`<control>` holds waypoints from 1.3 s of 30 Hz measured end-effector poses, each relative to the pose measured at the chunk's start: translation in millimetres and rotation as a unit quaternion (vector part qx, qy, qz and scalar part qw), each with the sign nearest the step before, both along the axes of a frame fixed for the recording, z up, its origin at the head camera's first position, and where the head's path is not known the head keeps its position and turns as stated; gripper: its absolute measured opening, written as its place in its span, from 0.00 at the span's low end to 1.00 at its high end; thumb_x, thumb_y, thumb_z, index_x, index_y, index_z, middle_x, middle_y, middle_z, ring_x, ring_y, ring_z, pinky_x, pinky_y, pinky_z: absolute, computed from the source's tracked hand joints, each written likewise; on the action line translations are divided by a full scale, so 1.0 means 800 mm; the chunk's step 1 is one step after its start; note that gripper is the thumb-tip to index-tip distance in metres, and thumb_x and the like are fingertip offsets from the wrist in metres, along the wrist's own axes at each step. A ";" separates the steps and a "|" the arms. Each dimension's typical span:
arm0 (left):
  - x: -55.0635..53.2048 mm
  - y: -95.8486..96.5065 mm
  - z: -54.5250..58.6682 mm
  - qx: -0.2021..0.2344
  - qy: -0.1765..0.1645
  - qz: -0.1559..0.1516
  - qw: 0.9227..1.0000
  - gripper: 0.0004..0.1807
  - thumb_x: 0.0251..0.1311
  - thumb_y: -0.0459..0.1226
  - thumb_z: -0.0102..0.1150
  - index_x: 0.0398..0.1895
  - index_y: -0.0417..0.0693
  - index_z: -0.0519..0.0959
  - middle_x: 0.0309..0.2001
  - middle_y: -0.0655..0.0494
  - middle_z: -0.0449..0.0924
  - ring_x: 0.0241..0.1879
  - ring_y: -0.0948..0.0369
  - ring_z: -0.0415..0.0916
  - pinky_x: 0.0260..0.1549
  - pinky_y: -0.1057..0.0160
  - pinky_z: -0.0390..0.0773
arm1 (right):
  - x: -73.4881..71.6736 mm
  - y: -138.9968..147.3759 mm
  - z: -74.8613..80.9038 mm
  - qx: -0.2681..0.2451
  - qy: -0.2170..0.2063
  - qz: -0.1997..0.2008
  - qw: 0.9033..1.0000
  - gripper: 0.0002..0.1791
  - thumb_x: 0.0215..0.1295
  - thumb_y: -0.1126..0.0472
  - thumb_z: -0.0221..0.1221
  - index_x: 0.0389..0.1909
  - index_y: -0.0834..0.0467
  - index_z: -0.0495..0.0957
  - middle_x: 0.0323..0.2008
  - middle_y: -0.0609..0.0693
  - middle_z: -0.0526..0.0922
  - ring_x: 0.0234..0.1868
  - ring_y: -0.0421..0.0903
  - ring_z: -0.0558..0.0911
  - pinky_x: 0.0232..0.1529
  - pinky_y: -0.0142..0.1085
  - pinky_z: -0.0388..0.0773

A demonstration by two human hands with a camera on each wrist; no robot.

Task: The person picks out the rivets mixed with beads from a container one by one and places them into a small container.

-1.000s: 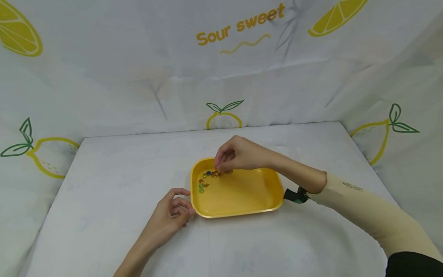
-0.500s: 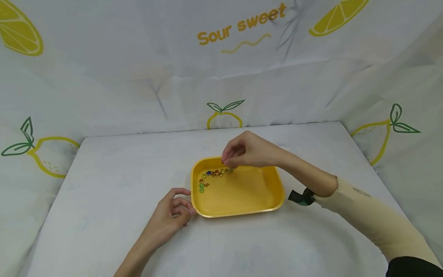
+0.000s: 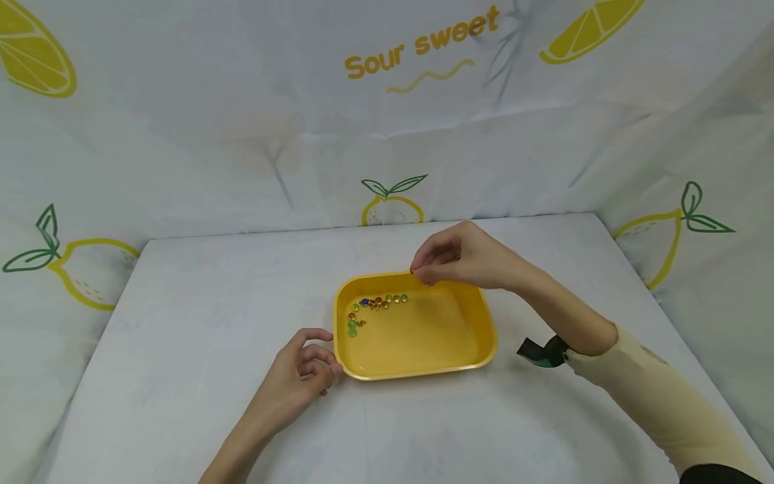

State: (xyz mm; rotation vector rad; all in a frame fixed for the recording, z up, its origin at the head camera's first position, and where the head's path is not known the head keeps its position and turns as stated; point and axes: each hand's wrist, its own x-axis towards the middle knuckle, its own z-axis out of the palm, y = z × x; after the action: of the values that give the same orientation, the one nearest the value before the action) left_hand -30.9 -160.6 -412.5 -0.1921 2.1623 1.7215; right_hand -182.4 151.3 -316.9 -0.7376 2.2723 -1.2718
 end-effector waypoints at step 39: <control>0.000 0.002 0.000 -0.002 -0.001 0.007 1.000 0.29 0.65 0.28 0.66 0.67 0.48 0.70 0.42 0.47 0.86 0.34 0.55 0.82 0.34 0.66 0.84 | 0.015 0.095 0.008 0.001 0.023 -0.144 0.989 0.09 0.71 0.61 0.72 0.47 0.60 0.88 0.41 0.49 0.92 0.41 0.50 0.92 0.48 0.36 0.90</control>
State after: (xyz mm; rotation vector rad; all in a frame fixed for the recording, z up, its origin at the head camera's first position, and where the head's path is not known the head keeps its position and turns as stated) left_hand -31.1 -158.6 -412.2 -0.2097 2.1692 1.7230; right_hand -170.2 227.1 -310.3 -0.4529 2.4858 -1.3892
